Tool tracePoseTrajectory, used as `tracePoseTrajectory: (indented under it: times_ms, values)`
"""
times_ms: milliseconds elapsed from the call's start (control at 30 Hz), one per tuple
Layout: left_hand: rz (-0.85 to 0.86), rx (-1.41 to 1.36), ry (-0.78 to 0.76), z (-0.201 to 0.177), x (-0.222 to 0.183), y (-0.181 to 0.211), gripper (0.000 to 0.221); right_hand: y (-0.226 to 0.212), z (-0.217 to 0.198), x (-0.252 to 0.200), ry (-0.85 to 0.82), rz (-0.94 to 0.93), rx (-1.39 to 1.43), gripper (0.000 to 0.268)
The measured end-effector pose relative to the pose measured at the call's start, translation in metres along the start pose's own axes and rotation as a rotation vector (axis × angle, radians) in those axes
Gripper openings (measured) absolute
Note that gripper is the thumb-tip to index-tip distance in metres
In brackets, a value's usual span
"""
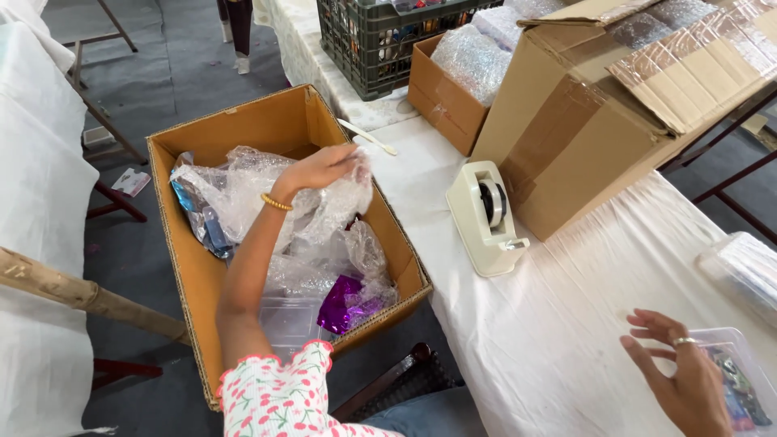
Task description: The person wraps a small plastic container with bubble wrap on a table. They fold the wrap around the item, secure it with tape from a dispenser, and place the wrapped package on a stack of similar items.
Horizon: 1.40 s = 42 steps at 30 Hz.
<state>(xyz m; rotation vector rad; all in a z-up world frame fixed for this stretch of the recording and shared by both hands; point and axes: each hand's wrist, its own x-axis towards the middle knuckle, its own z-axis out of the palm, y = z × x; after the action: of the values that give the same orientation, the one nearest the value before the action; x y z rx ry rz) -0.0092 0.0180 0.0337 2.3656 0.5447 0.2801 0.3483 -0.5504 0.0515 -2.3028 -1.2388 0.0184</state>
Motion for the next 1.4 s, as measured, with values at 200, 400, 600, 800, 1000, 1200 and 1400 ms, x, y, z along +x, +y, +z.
tracePoseTrajectory:
  times_ms: [200,400,600,800,1000,1200,1400]
  values:
    - [0.488,-0.288,-0.115,0.063,0.051,0.085,0.044,-0.062,0.02,-0.011,0.153,-0.116,0.383,0.078]
    - [0.725,-0.406,-0.638,0.216,0.123,0.268,0.065,-0.052,0.038,-0.002,0.174,-0.362,0.886,0.138]
    - [0.937,-0.809,-1.009,0.318,0.172,0.404,0.119,0.141,0.053,-0.037,0.261,0.088,0.927,0.094]
    - [0.852,-1.204,-1.175,0.396,0.151,0.477,0.117,0.075,-0.056,-0.057,0.452,0.107,1.246,0.093]
    - [0.646,-1.567,-1.273,0.44,0.151,0.469,0.117,0.163,-0.002,-0.06,0.272,-0.111,1.503,0.114]
    - [0.599,-1.579,-1.212,0.445,0.196,0.438,0.116,0.18,-0.021,-0.067,0.555,0.398,1.264,0.101]
    - [0.662,-0.588,-0.573,0.354,0.162,0.459,0.086,0.186,-0.073,-0.103,0.524,0.63,0.529,0.103]
